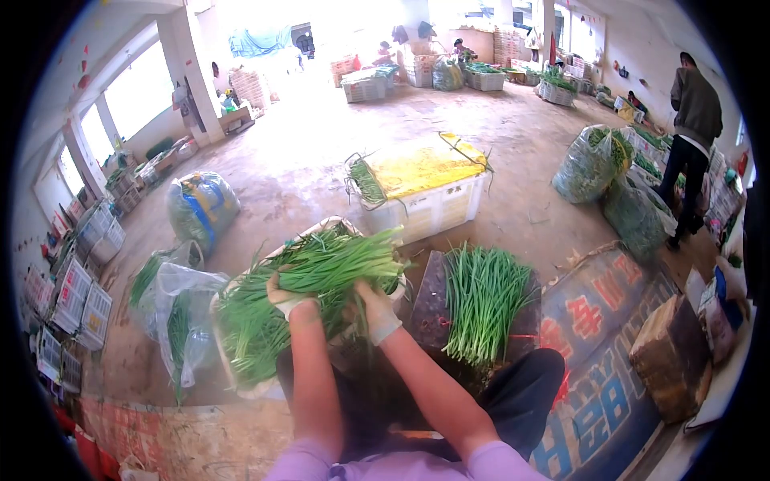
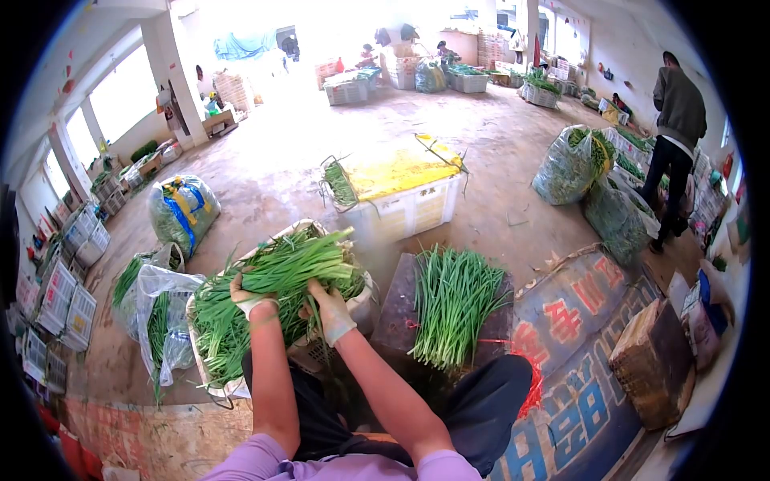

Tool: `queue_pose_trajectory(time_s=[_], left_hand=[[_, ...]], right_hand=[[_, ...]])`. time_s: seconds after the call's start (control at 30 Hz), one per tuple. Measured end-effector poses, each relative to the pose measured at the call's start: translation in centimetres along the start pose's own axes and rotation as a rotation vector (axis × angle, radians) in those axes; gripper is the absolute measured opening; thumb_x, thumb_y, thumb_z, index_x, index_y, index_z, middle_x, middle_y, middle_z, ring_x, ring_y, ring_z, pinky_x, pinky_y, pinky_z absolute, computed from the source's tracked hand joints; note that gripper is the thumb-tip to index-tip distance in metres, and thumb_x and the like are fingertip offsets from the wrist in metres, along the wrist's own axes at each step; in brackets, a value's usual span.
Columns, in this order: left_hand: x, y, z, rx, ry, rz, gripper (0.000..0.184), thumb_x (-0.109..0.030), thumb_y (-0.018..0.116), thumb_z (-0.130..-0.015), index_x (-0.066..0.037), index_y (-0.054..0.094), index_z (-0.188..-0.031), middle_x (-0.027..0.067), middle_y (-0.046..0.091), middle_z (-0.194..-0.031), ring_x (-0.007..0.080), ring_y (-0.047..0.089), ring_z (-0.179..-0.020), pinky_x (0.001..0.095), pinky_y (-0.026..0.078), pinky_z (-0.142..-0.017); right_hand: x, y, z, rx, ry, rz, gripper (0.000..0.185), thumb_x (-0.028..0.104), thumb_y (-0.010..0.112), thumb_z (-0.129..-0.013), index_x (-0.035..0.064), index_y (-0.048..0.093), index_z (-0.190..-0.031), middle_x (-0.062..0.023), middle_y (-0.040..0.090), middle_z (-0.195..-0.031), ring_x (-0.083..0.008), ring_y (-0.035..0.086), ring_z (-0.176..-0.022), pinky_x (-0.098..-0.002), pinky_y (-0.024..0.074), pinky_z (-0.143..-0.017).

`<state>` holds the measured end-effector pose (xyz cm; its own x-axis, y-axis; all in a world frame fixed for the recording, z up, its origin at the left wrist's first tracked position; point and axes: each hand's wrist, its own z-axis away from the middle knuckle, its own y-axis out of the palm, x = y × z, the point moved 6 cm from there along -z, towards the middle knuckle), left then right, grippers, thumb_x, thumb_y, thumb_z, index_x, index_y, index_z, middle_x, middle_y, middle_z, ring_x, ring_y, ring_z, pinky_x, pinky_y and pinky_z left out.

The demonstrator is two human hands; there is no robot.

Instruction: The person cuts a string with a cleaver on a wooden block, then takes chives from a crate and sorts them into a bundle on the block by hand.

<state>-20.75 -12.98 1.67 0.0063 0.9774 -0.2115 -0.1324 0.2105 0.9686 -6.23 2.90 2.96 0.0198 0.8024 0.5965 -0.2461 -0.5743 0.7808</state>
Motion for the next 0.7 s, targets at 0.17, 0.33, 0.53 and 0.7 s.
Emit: queue_pose_trajectory(time_s=[0.17, 0.33, 0.53, 0.7], left_hand=[[-1.4, 0.2, 1.0, -0.114, 0.071, -0.061, 0.029, -0.029, 0.057, -0.075, -0.005, 0.067, -0.087, 0.0137, 0.068, -0.100, 0.0357, 0.062, -0.097, 0.0569, 0.051, -0.088], [-5.6, -1.2, -0.1, -0.126, 0.117, -0.080, 0.031, -0.030, 0.056, -0.076, -0.004, 0.068, -0.087, 0.0142, 0.069, -0.099, 0.0356, 0.063, -0.094, 0.0571, 0.051, -0.088], [-8.1, -2.4, -0.5, -0.183, 0.200, -0.011, 0.024, -0.028, 0.056, -0.078, -0.007, 0.066, -0.084, 0.0100, 0.068, -0.095, 0.0336, 0.063, -0.094, 0.0574, 0.050, -0.092], [-8.5, -1.8, -0.2, -0.208, 0.149, 0.033, 0.021, -0.026, 0.058, -0.078, -0.008, 0.065, -0.087, 0.0084, 0.068, -0.088, 0.0315, 0.063, -0.088, 0.0514, 0.051, -0.087]], right_hand=[[3.0, -1.8, 1.1, -0.040, -0.035, 0.260, 0.023, 0.022, 0.071, -0.088, 0.0048, 0.063, -0.100, -0.0030, 0.059, -0.074, -0.0161, 0.054, -0.057, -0.0337, 0.0489, -0.050], [9.0, -6.8, 5.8, -0.102, -0.183, 0.059, 0.017, 0.023, 0.060, -0.096, 0.0088, 0.060, -0.105, -0.0077, 0.063, -0.078, -0.0223, 0.062, -0.063, -0.0348, 0.0507, -0.052], [7.5, -9.8, 9.6, 0.021, -0.213, 0.499, 0.018, 0.019, 0.060, -0.097, 0.0029, 0.062, -0.104, -0.0069, 0.065, -0.079, -0.0164, 0.063, -0.066, -0.0310, 0.0526, -0.056], [-7.6, -21.5, 10.0, 0.121, 0.021, 1.030, 0.027, 0.028, 0.064, -0.096, 0.0039, 0.069, -0.106, -0.0033, 0.069, -0.088, -0.0113, 0.060, -0.080, -0.0322, 0.0481, -0.073]])
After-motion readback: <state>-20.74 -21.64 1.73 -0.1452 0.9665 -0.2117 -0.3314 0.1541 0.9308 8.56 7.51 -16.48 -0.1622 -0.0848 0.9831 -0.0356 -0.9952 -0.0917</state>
